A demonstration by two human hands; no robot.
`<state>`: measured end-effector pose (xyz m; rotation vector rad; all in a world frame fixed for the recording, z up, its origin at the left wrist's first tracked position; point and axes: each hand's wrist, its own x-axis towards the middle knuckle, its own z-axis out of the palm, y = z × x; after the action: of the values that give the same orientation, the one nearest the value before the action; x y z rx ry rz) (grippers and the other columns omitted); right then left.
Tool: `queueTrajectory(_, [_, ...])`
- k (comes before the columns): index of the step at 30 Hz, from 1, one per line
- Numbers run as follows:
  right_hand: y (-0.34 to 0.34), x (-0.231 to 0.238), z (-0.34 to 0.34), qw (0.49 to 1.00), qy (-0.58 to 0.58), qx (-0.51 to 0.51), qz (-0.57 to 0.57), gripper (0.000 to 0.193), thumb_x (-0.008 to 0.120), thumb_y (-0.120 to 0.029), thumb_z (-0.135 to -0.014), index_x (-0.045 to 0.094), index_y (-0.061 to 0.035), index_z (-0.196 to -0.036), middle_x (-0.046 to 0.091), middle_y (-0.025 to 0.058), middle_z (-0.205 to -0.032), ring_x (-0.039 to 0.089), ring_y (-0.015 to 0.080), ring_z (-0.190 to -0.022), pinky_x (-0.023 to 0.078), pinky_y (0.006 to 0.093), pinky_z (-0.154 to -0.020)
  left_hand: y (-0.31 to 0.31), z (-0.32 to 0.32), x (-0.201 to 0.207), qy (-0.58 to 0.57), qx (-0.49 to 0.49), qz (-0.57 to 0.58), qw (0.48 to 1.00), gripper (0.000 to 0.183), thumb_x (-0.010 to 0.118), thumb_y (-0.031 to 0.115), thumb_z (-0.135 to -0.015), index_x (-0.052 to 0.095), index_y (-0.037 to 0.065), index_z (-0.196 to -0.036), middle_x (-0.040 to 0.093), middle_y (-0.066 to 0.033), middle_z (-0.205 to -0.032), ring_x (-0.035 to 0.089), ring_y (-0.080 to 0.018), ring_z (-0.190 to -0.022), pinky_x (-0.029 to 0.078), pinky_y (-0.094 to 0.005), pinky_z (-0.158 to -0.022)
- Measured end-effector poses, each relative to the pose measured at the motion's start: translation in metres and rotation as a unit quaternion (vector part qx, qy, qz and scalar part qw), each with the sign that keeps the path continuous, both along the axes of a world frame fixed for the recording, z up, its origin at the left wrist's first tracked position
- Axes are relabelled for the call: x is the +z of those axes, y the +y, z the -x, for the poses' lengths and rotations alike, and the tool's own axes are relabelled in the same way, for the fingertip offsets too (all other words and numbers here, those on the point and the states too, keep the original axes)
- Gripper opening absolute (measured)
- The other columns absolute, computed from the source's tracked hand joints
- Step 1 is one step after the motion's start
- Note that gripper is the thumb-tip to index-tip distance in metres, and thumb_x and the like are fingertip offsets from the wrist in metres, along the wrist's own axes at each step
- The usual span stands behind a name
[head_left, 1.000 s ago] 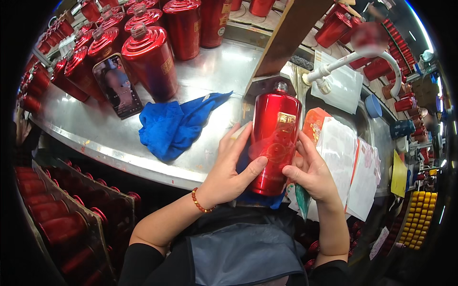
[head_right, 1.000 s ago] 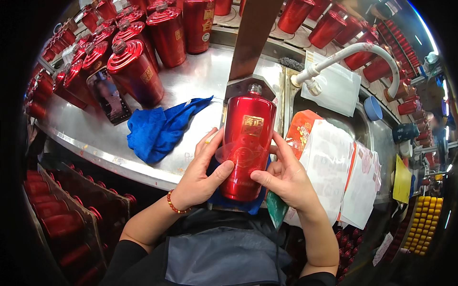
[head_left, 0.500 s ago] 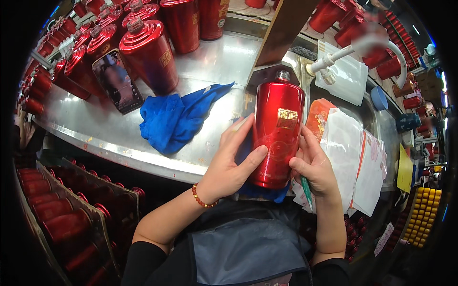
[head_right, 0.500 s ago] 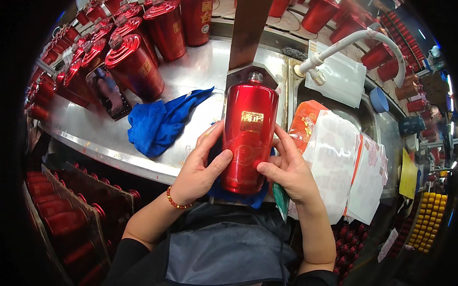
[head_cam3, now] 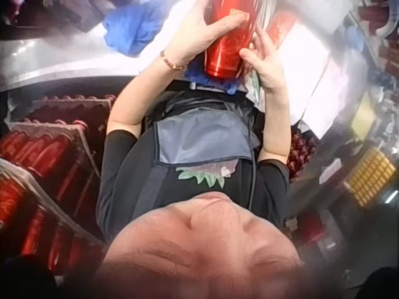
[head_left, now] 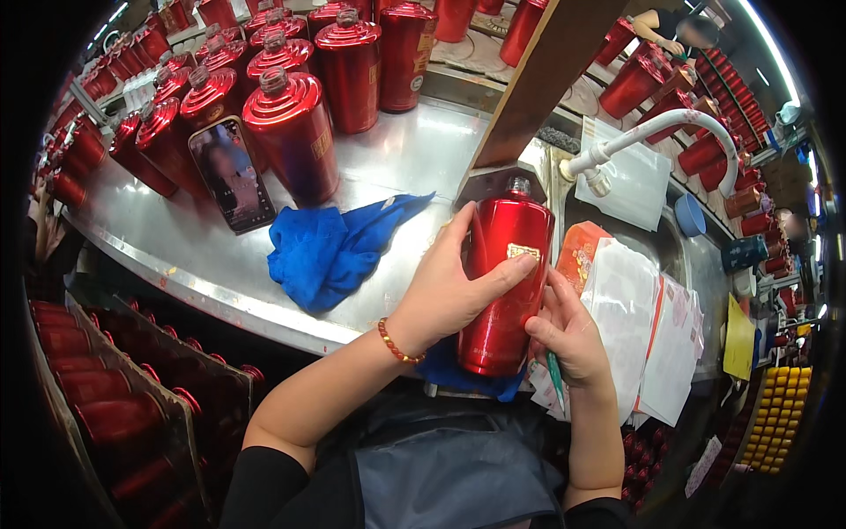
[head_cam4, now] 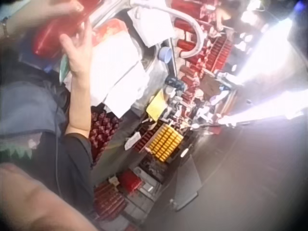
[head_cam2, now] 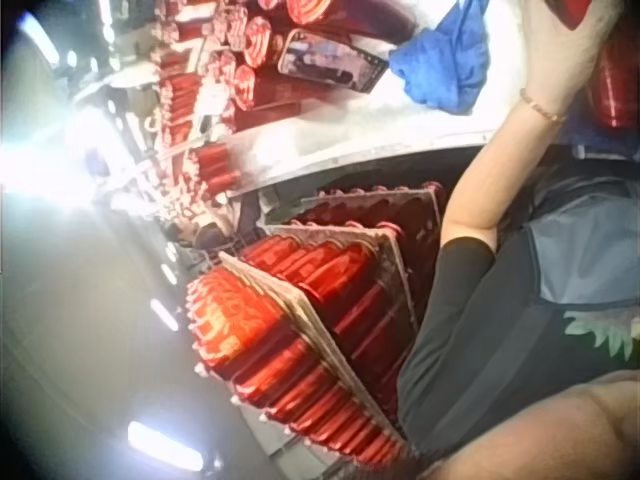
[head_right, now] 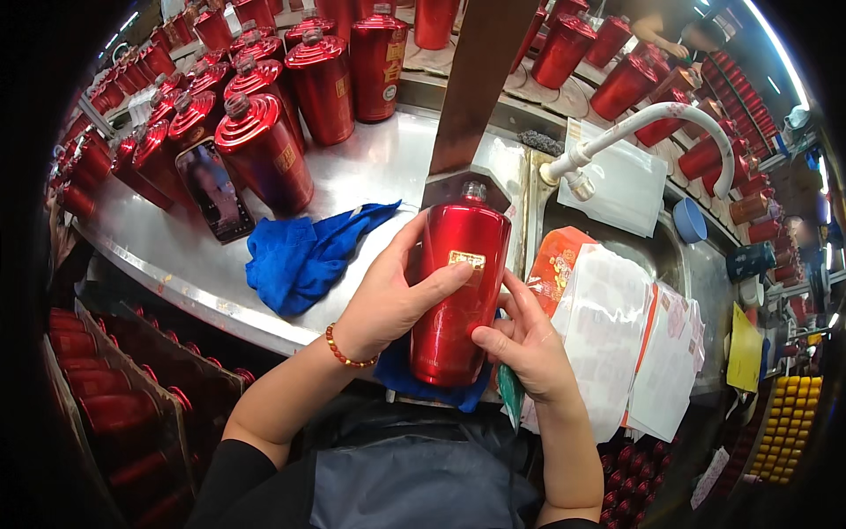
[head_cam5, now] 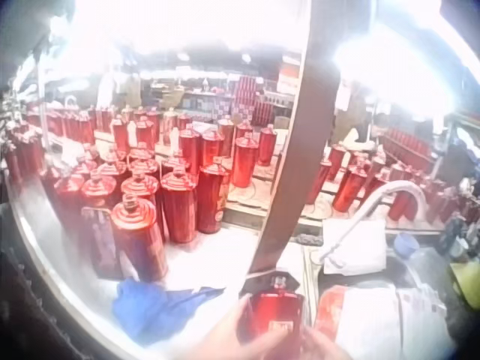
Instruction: The person applies a gold label to a red cylindrical container, smooths it with a green tool, and wipes the surface with a blue cloth. The person repeats this process on multiple containers at a workstation.
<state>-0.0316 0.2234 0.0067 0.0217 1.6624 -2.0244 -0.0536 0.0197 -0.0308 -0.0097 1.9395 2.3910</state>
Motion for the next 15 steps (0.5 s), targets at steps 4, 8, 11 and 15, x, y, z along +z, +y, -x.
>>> queueTrajectory(4, [0.0005, 0.0013, 0.0003, 1.0, -0.009, 0.005, 0.009, 0.091, 0.077, -0.006, -0.09, 0.022, -0.004, -0.163, 0.052, 0.0148, -0.145, 0.064, 0.0066, -0.086, 0.047, 0.0201, -0.068, 0.0031, 0.0042, -0.0053, 0.006, 0.016, -0.004, 1.0, 0.1, 0.08, 0.046, -0.087, 0.034, -0.016, -0.15, 0.049, -0.0329, -0.146, 0.051, -0.0359, -0.138, 0.04, -0.0403, -0.115])
queueTrajectory(8, [0.0014, 0.0014, 0.0007, 1.0, -0.012, 0.002, 0.016, 0.09, 0.077, -0.006, -0.091, 0.022, -0.0036, -0.163, 0.052, 0.0149, -0.145, 0.064, 0.0068, -0.087, 0.048, 0.0201, -0.068, 0.0036, 0.0035, -0.0055, 0.01, 0.014, -0.006, 1.0, 0.099, 0.079, 0.046, -0.088, 0.033, -0.017, -0.15, 0.048, -0.0334, -0.147, 0.05, -0.0361, -0.138, 0.04, -0.0404, -0.115])
queueTrajectory(11, [0.0035, -0.0027, 0.0005, 1.0, -0.011, 0.001, 0.029, 0.09, 0.077, -0.006, -0.091, 0.023, -0.003, -0.163, 0.052, 0.0149, -0.145, 0.064, 0.0068, -0.086, 0.048, 0.0203, -0.067, 0.0031, 0.0022, -0.0064, 0.011, 0.01, 0.001, 1.0, 0.1, 0.079, 0.046, -0.089, 0.032, -0.017, -0.15, 0.047, -0.0339, -0.148, 0.049, -0.0362, -0.139, 0.039, -0.0402, -0.116])
queueTrajectory(15, [0.0034, -0.0051, 0.0003, 1.0, -0.003, -0.005, 0.025, 0.089, 0.077, -0.007, -0.091, 0.023, -0.0023, -0.162, 0.052, 0.0148, -0.144, 0.062, 0.0068, -0.084, 0.048, 0.0207, -0.066, 0.0018, 0.0018, -0.0048, 0.016, -0.008, 0.012, 1.0, 0.103, 0.08, 0.045, -0.088, 0.029, -0.018, -0.151, 0.046, -0.034, -0.148, 0.048, -0.0361, -0.14, 0.039, -0.04, -0.116])
